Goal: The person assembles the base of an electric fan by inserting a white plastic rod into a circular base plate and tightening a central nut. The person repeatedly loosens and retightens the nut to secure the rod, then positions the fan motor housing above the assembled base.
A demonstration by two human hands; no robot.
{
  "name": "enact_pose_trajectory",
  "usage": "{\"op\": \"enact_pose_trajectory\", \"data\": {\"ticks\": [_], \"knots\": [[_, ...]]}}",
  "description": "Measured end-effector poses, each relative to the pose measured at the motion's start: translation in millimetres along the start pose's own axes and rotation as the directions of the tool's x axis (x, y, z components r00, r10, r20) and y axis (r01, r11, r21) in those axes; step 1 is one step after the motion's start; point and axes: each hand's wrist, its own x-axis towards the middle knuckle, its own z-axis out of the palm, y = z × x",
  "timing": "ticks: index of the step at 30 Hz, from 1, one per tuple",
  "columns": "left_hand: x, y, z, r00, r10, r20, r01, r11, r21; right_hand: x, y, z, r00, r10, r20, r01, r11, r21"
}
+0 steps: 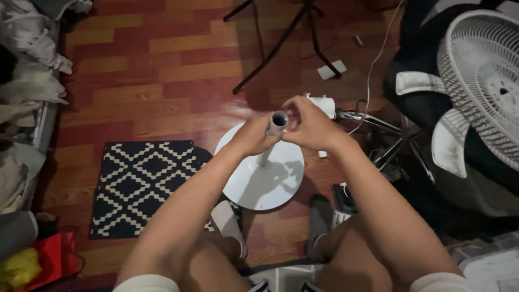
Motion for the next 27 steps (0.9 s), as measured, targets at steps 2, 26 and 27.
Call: {"op": "enact_pose_trajectory", "data": {"ticks": [2, 26, 27], "knots": [[-0.2, 2.8, -0.6, 1.0, -0.007, -0.002, 0.007, 1.0, -0.001, -3.1, -6.6, -0.5, 0.998, -0.038, -0.042, 0.036, 0.998, -0.053], [-14.2, -37.8, -2.5, 0.997, -0.081, -0.014, 0.082, 0.995, 0.053, 19.8, -4.3, 46.9, 0.993, -0.076, -0.089, 0.055, 0.975, -0.217], [-16.8, -39.1, -4.1, 0.997, -0.076, -0.015, 0.076, 0.996, 0.037, 20.5, -5.0, 50.5, 0.992, -0.088, -0.093, 0.062, 0.966, -0.25]]}}
